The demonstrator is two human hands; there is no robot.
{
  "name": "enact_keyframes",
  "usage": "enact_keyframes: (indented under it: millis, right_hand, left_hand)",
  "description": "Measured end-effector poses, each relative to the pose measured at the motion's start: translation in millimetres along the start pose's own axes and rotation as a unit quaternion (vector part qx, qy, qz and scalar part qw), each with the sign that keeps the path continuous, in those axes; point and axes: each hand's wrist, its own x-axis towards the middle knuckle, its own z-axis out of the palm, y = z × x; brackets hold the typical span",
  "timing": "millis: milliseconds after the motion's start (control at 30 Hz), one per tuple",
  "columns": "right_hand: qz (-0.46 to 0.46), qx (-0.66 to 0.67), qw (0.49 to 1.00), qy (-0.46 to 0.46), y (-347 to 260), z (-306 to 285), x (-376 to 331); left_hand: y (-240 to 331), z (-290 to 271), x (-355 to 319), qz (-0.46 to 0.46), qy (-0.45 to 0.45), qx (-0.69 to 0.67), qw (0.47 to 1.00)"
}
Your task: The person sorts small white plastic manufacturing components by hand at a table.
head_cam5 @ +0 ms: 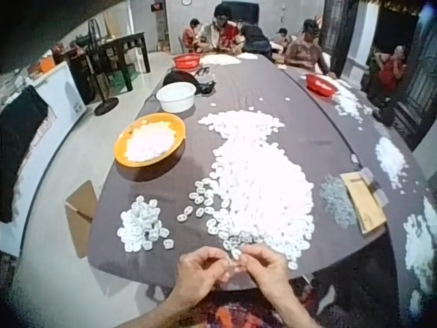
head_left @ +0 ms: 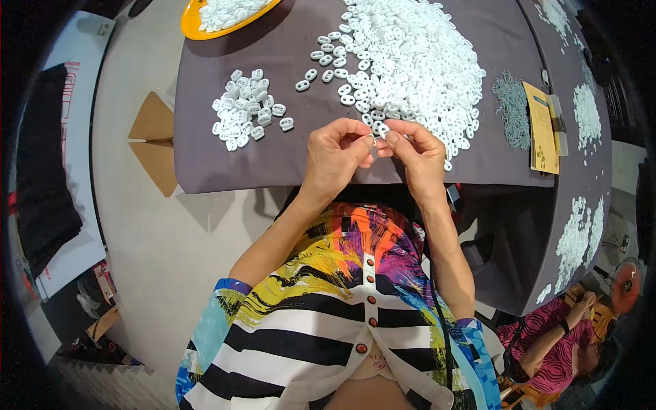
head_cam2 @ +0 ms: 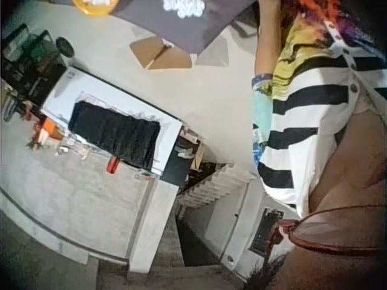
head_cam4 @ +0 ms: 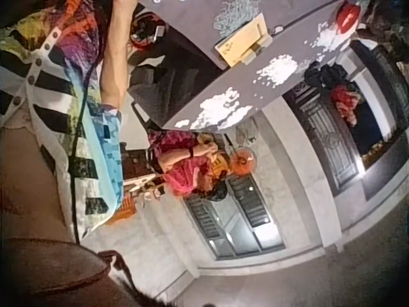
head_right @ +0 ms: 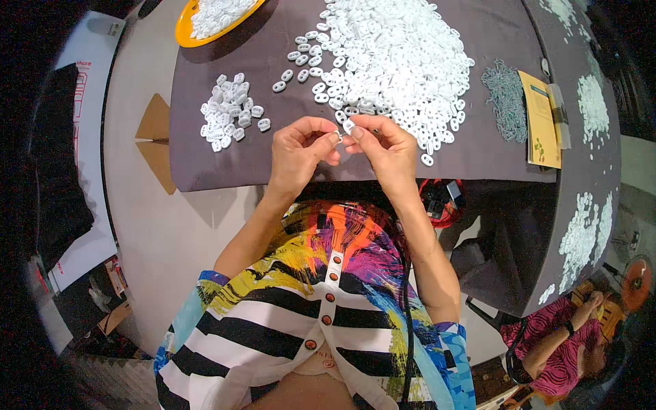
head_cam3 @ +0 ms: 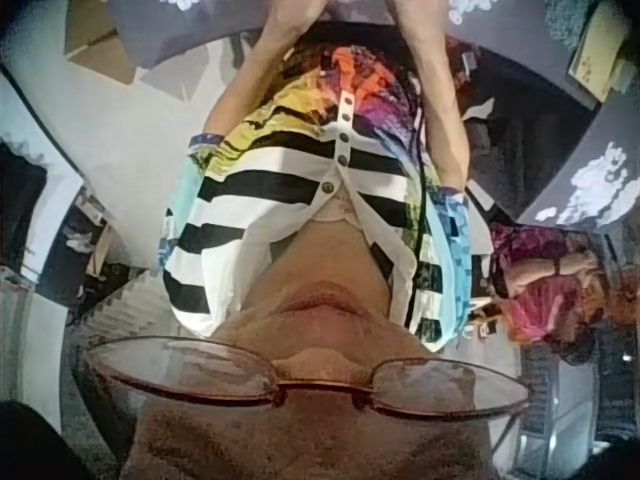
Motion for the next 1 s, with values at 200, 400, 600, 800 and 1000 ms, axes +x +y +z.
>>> enact_keyframes:
  millis: [200,400,600,800,1000]
  right_hand:
    - [-0.001,0.008,1.000,0.006,-0.6,2.1,-2.0]
    - [-0.007,0.002,1.000,0.003,-1.5,2.5,-3.0]
    - [-0.015,-0.026,1.000,-0.004,0.0,2.2,-1.8]
    - [-0.015,-0.037,0.999,-0.001,2.0,2.7,-0.5]
    - [-0.018,-0.038,0.999,-0.004,3.6,2.7,1.4]
  left_hand:
    - [0.7,0.8,-0.6,0.006,0.006,0.004,1.000]
    - [2.3,0.7,0.2,0.008,0.000,0.011,1.000]
    - [3.1,1.4,0.8,0.014,-0.001,0.021,1.000]
    - [-1.9,-0.5,4.3,-0.001,-0.007,-0.030,1.000]
    - [-1.9,3.5,4.6,-0.025,0.017,-0.089,0.996]
